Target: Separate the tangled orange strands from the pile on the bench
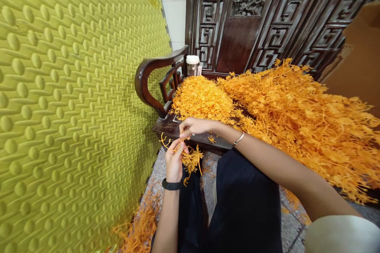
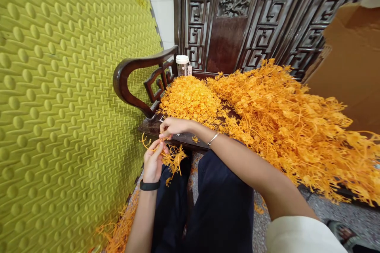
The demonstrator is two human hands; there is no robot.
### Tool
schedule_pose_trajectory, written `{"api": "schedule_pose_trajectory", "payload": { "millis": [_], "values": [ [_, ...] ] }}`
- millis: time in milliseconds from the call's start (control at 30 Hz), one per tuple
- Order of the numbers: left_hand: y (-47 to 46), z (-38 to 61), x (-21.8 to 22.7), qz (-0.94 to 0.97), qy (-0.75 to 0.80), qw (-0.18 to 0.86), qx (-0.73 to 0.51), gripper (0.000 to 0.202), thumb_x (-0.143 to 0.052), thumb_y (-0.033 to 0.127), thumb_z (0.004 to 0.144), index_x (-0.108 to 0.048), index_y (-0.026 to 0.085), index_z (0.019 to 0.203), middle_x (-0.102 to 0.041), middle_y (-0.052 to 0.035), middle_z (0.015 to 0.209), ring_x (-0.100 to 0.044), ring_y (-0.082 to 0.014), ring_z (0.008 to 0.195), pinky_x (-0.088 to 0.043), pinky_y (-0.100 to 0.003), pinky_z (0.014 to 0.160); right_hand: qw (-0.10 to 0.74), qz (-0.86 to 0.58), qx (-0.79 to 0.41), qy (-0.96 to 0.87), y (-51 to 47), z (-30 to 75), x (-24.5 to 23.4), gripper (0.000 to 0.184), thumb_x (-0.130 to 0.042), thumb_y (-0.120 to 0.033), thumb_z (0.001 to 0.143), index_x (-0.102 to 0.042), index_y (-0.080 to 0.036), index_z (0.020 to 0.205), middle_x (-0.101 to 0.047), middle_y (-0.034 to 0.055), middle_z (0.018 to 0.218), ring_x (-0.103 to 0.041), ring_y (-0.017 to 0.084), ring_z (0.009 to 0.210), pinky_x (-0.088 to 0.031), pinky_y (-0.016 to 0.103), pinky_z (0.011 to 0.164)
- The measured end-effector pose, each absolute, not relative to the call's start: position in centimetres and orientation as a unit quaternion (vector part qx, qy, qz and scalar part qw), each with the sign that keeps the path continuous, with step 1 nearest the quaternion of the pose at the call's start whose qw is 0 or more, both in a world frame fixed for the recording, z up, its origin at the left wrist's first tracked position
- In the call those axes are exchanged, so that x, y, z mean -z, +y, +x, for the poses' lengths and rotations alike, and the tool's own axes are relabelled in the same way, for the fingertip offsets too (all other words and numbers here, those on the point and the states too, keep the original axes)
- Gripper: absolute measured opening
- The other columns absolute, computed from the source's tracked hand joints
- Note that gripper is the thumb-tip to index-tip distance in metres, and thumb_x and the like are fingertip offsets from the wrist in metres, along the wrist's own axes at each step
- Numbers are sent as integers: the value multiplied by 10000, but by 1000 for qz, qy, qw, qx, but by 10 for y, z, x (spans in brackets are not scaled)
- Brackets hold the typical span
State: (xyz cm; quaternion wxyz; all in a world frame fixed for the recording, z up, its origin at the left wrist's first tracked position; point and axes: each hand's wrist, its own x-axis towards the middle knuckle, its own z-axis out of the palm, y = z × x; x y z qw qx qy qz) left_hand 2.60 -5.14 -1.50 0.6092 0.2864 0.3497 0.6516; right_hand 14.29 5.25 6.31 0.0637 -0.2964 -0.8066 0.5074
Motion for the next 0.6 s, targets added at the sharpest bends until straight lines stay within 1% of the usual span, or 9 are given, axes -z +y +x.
{"api": "schedule_pose_trajectory", "payload": {
  "millis": [167,267,333,433,533,600],
  "values": [
    [-53,17,12,290,311,635,-644,197,-697,201,640,-654,130,818,-497,23,591,-426,-45,492,-338,-186,492,68,-283,-595,-749,49,142,-61,212,-604,-256,737,-503,-105,629,-552,-11,596,-556,80,536,-438,222,571],
    [-55,14,7,306,294,646,-635,184,-679,202,663,-665,126,830,-467,26,574,-414,-42,484,-330,-190,486,69,-251,-652,-712,47,142,-61,260,-627,-319,718,-494,-108,645,-553,-5,598,-563,92,542,-459,252,598],
    [-58,13,3,322,290,647,-627,194,-669,214,677,-673,117,845,-459,25,563,-412,-42,478,-330,-195,486,71,-224,-689,-686,45,143,-62,273,-624,-334,721,-479,-114,652,-547,-4,593,-559,96,546,-461,263,605],
    [-62,13,-1,330,282,647,-627,191,-671,230,676,-680,119,830,-469,20,541,-415,-45,463,-330,-204,481,69,-174,-730,-657,40,144,-63,223,-608,-276,733,-466,-120,660,-530,-9,600,-545,91,558,-441,246,596],
    [-64,12,-2,331,270,652,-627,159,-690,228,651,-680,130,775,-489,16,516,-416,-46,434,-331,-211,470,66,-138,-758,-634,35,143,-65,158,-593,-211,728,-478,-119,674,-512,-12,601,-515,80,565,-409,227,586],
    [-65,11,-2,334,262,651,-630,138,-705,224,631,-678,138,735,-499,14,501,-425,-51,421,-333,-215,463,70,-132,-767,-624,30,141,-66,142,-585,-199,725,-487,-113,669,-505,-8,601,-492,75,568,-391,224,585]
  ]
}}
